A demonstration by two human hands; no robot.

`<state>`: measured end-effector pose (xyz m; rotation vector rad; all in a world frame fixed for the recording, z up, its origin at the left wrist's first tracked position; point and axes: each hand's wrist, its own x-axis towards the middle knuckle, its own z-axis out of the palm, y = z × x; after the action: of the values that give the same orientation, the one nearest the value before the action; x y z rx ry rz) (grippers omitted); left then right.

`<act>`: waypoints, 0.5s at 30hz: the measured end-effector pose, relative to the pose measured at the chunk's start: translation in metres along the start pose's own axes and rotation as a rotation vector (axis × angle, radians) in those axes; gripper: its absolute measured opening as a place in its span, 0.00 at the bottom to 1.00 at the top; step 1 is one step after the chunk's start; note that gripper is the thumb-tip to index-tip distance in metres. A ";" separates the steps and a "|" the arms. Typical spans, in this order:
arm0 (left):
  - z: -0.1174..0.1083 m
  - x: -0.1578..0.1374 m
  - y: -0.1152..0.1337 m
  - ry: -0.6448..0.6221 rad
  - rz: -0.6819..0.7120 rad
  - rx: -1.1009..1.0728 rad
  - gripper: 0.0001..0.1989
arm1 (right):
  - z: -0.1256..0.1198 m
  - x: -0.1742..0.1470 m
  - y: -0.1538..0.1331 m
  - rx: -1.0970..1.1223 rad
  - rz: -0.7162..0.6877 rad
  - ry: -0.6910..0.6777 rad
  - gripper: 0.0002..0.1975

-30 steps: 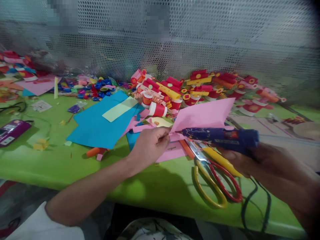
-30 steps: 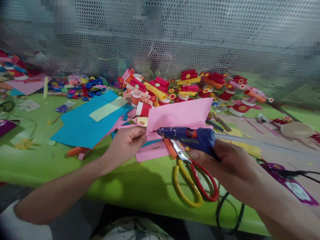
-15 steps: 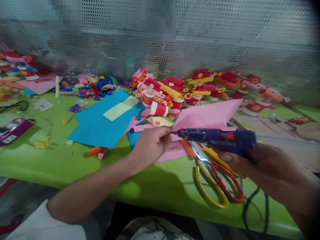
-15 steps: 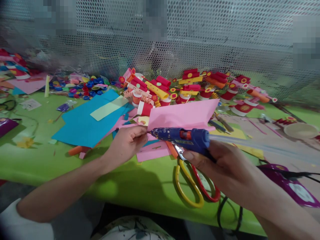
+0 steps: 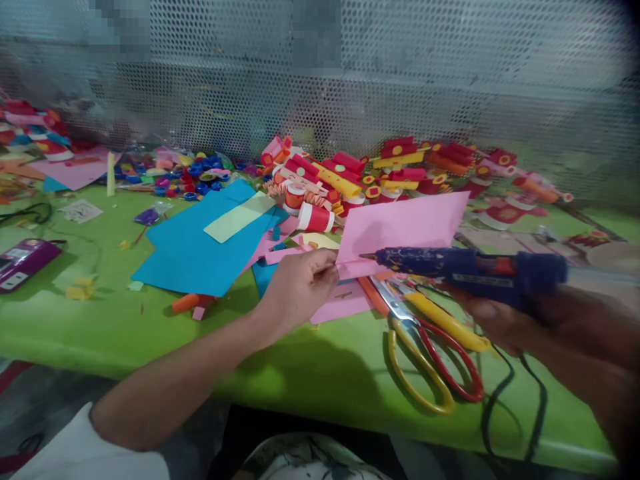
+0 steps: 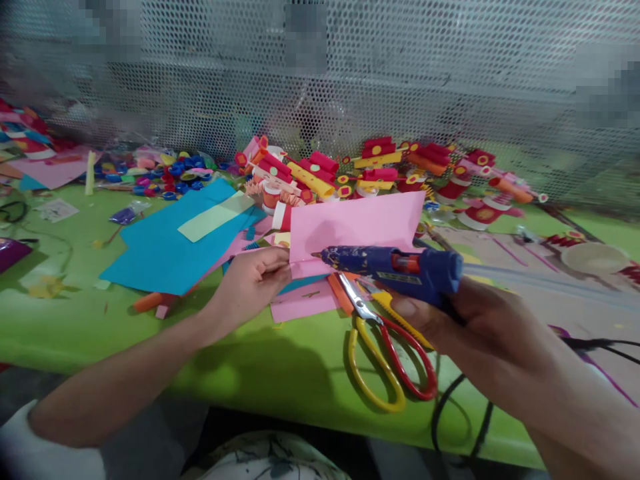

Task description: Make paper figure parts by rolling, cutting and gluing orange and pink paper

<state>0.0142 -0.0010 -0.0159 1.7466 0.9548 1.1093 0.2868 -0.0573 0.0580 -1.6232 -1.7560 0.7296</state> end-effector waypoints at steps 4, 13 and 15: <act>-0.001 0.000 0.002 0.016 -0.019 0.007 0.07 | -0.005 -0.001 -0.005 -0.029 -0.038 -0.007 0.18; -0.002 -0.002 0.006 0.028 0.023 0.130 0.08 | -0.010 0.002 0.006 -0.159 -0.116 0.064 0.25; -0.002 -0.003 0.006 0.032 0.037 0.167 0.09 | -0.010 0.003 0.009 -0.135 -0.099 0.048 0.25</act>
<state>0.0129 -0.0055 -0.0107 1.8923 1.0642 1.1103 0.3004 -0.0540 0.0579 -1.6140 -1.8708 0.5315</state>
